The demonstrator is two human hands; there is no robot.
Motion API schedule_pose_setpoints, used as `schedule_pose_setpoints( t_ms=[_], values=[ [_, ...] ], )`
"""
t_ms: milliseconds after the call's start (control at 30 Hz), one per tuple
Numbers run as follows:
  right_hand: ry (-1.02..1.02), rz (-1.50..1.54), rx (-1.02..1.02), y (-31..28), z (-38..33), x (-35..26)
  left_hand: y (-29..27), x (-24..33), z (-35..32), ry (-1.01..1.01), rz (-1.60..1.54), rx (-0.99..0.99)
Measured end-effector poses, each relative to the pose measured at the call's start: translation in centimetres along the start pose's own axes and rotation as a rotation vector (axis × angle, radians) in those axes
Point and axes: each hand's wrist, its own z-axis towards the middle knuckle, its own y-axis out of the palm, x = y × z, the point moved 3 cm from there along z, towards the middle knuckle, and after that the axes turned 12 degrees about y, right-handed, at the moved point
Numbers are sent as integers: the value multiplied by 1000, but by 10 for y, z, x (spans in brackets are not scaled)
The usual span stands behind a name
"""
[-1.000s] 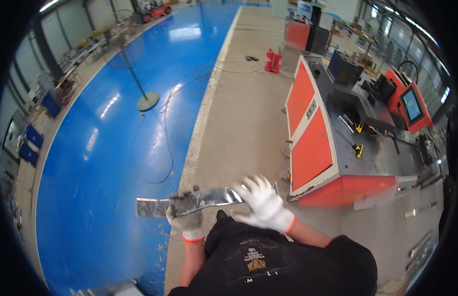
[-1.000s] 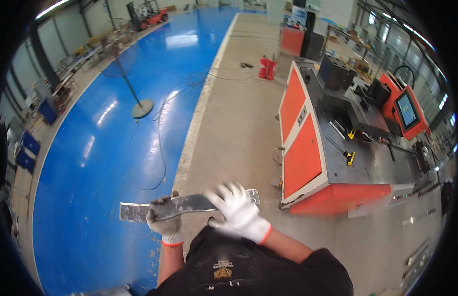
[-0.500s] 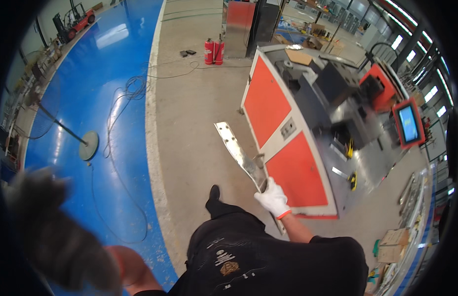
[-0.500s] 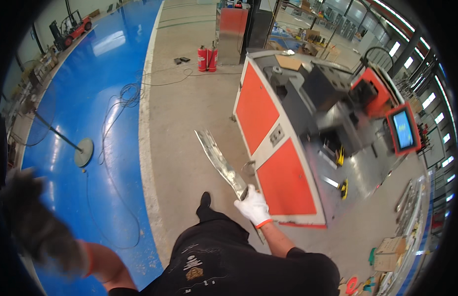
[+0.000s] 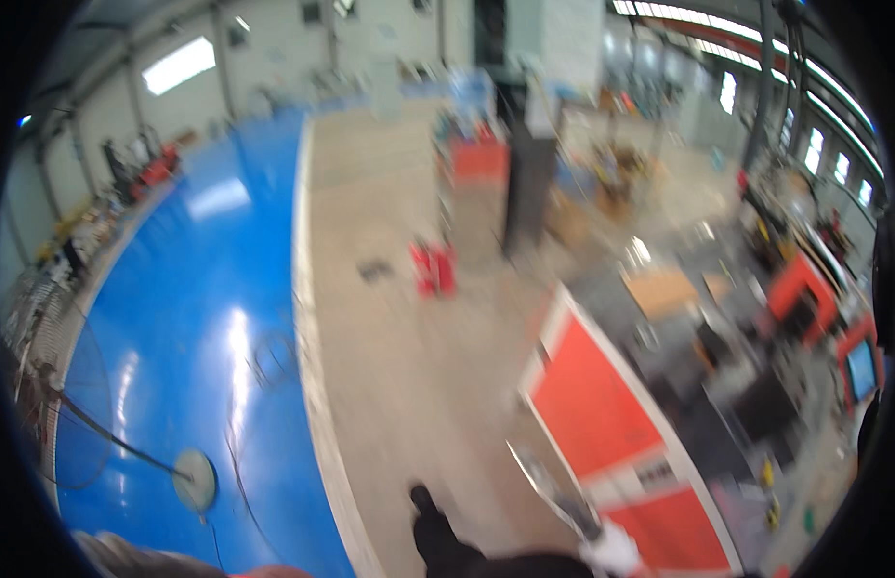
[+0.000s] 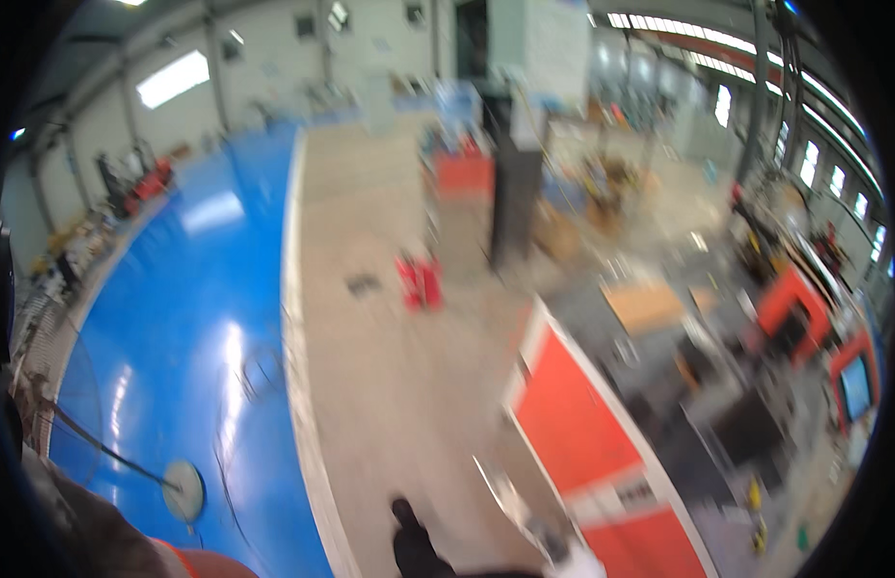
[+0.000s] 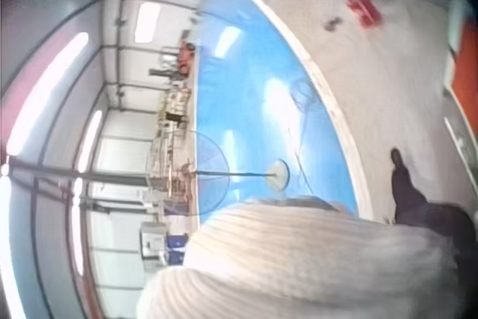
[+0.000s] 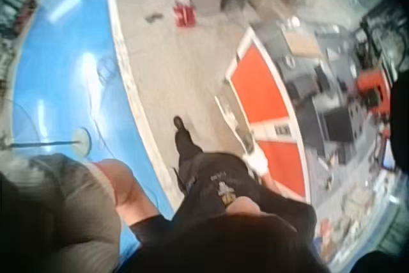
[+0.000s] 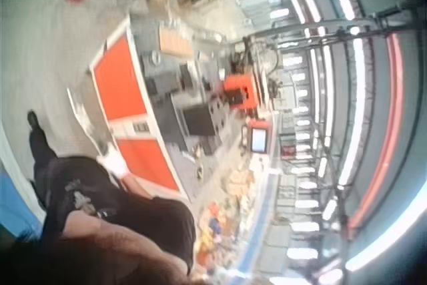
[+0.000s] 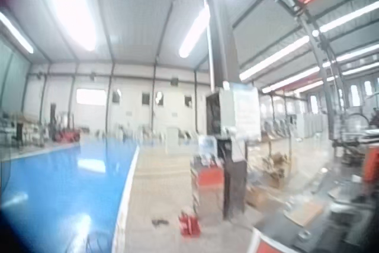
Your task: The person bends a metal strip using a press machine, then removes it and uses a hammer to further shape it on the floor. The person then carries the shaped metal piece to another area.
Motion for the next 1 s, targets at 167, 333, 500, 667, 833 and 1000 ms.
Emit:
schedule_pose_setpoints(
  t_ms=[167,333,500,667,833,1000],
  values=[
    [108,44,-30,46,67,-92,73,-176,-22,-107,-153,-70],
    [256,266,-342,118,185,-157,149,-364,30,44,-193,-121],
    [396,286,105,40,280,-266,240,-485,58,84,-207,-48],
    [504,466,185,2,417,-309,323,-586,97,87,-244,-60],
    [608,365,180,-111,530,-388,416,-682,178,92,-288,25],
    [518,508,288,-177,634,-398,529,-742,235,126,-386,124]
  ],
)
